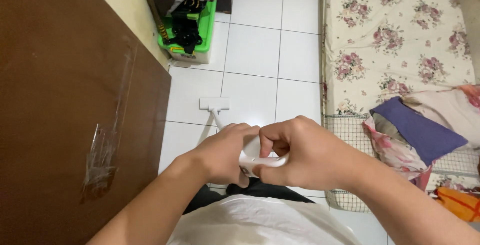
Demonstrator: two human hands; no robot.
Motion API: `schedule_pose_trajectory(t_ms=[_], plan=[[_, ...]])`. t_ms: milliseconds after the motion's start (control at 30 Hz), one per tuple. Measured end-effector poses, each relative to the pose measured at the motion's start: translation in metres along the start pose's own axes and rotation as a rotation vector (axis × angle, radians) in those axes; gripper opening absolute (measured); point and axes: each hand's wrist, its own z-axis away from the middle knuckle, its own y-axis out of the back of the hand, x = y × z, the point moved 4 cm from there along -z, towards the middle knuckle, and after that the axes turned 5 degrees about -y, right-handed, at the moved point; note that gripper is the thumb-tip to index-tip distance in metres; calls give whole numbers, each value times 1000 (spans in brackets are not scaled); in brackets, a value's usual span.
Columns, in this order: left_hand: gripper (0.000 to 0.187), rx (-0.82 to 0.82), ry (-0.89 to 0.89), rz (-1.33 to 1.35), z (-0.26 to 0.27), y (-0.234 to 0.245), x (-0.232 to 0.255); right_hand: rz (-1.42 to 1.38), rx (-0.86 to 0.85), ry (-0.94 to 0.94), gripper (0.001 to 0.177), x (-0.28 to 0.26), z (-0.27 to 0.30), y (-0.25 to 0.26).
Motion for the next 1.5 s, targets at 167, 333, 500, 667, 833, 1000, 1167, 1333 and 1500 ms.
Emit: schedule_pose_trajectory(t_ms=[167,333,500,667,833,1000,1167,1333,1500], plan=[[86,85,-63,-11,-6,0,-31,21,37,42,26,0,-18,-17],[77,124,-129,-91,-6,10,-50,19,126,134,25,0,-38,-34],[79,29,-79,-69,14,23,-46,-7,76,17,28,-25,-30,-33],[92,-5,-129,-56,31,25,-52,-38,35,-48,29,-49,-20,-37],[81,-7,-121,-57,33,35,-68,-36,61,-29,28,-53,-37,-50],[78,62,-131,-60,17,47,-98,-15,140,-4,25,-48,-65,-64],[74,3,-109,-83,31,58,-91,-30,125,-45,26,-68,-61,-59],[106,-71,-56,-17,55,64,-86,-138,27,-16,29,-89,-50,-56],[106,17,-158,-51,44,67,-101,-12,74,-2,29,-91,-66,-54]])
